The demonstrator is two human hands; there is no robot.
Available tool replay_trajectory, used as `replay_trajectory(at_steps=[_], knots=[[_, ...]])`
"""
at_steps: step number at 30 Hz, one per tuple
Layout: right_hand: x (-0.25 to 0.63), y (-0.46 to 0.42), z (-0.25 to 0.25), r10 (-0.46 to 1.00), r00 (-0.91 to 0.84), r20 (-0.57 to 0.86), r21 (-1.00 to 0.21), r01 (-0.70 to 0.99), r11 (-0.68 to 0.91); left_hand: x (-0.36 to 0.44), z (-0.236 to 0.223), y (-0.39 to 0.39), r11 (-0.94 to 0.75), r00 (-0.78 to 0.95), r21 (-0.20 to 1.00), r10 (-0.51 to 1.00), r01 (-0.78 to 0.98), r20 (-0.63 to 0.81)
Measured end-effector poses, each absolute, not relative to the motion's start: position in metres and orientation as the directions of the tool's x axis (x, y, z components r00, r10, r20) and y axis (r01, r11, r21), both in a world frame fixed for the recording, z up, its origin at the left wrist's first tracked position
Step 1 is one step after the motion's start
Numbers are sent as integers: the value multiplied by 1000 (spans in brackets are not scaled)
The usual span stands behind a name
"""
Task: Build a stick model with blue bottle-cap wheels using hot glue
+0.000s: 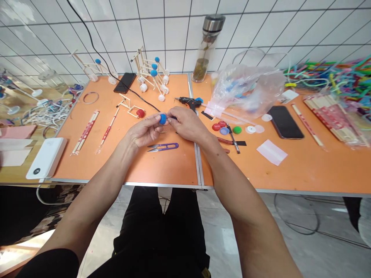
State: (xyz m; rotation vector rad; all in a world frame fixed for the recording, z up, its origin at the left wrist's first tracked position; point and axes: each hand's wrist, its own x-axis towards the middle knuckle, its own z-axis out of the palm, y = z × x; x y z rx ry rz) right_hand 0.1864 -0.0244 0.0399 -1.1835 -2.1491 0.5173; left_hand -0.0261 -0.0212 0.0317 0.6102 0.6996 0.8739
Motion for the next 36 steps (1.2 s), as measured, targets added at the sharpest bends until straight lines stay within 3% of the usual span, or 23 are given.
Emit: replay_trajectory(at_steps=[4,8,14,17,22,25,36], knots=[[190,-23,36,841,-418,342,-483,690,539,-33,29,-19,427,365,840,881,-335,-302],[190,-21,31,835,-440,329,-302,789,535,-36,28,-18,163,242,978,962,-127,-129],[177,-20,22,826,-473,308,-149,833,533,-31,13,-10,-36,286,998,958,42,23],[175,-20,20,836,-468,286,-179,831,526,-34,7,-5,-83,266,987,963,138,44],[189,-19,29,841,-363,400,-369,776,511,-42,1,2,-86,206,957,978,278,28],[197,-19,32,859,-327,393,-434,758,487,-47,1,5,-99,199,945,979,310,37],[205,-15,32,883,-335,330,-457,761,460,-55,12,3,-149,211,899,975,411,65]])
